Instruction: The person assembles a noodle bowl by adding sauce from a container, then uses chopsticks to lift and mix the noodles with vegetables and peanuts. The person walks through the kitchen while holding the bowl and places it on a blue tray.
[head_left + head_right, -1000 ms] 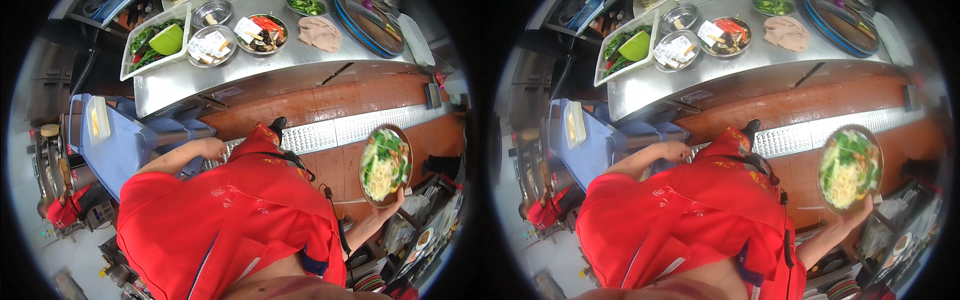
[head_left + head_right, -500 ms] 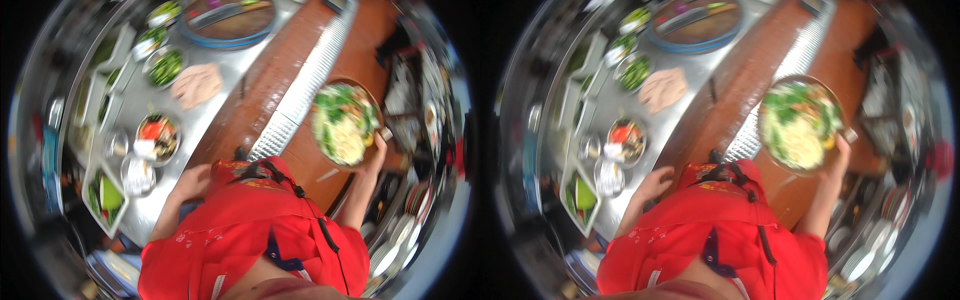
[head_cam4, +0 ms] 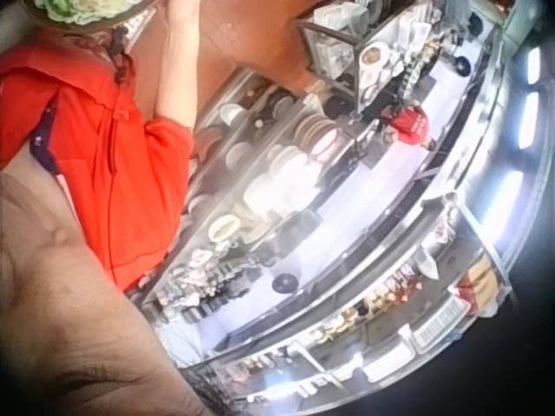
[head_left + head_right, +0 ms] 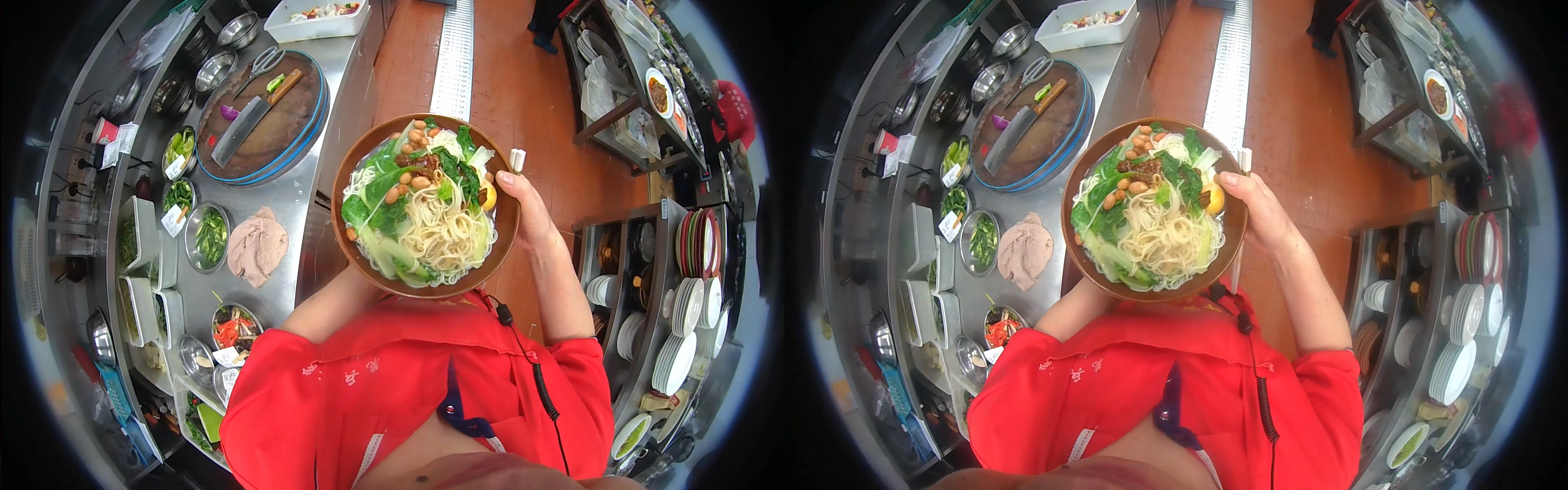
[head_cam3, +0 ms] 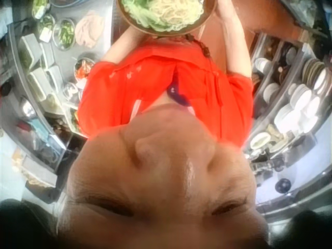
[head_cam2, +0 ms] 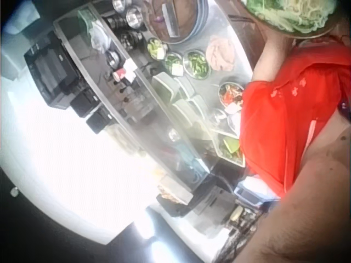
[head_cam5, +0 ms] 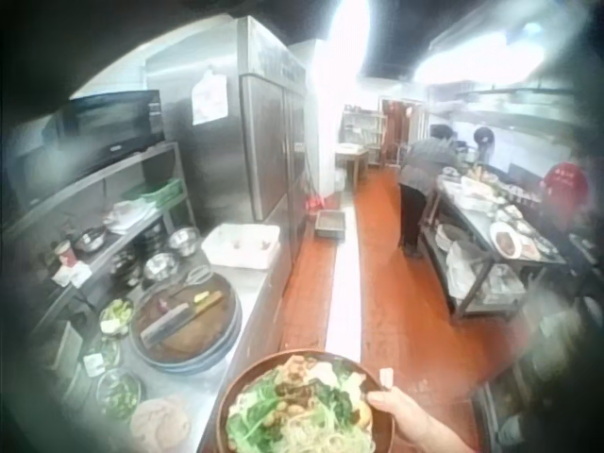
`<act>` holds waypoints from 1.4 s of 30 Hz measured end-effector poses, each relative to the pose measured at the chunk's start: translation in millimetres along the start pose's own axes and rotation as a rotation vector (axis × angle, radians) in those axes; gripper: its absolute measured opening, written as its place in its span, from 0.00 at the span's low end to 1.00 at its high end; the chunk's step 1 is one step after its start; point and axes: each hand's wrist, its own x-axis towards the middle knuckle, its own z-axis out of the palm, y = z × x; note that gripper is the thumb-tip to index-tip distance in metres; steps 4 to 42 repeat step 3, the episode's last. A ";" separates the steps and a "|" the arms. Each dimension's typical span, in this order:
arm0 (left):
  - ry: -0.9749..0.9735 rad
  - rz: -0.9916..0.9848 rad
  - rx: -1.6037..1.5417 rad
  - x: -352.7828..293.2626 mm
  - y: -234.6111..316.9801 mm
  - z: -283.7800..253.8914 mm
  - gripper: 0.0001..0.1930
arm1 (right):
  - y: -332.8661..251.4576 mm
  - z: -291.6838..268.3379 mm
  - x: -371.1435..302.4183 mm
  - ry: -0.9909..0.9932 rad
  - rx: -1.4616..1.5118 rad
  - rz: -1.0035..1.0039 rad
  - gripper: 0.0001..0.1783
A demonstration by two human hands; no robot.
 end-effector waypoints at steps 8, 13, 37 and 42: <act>-0.123 0.035 -0.108 -24.1 -7.4 29.3 0.27 | -19.8 -15.0 3.6 0.028 -0.384 -0.104 0.25; -0.123 0.035 -0.108 -24.1 -7.4 29.3 0.27 | -19.8 -15.0 3.6 0.028 -0.384 -0.104 0.25; -0.123 0.035 -0.108 -24.1 -7.4 29.3 0.27 | -19.8 -15.0 3.6 0.028 -0.384 -0.104 0.25; -0.123 0.035 -0.108 -24.1 -7.4 29.3 0.27 | -19.8 -15.0 3.6 0.028 -0.384 -0.104 0.25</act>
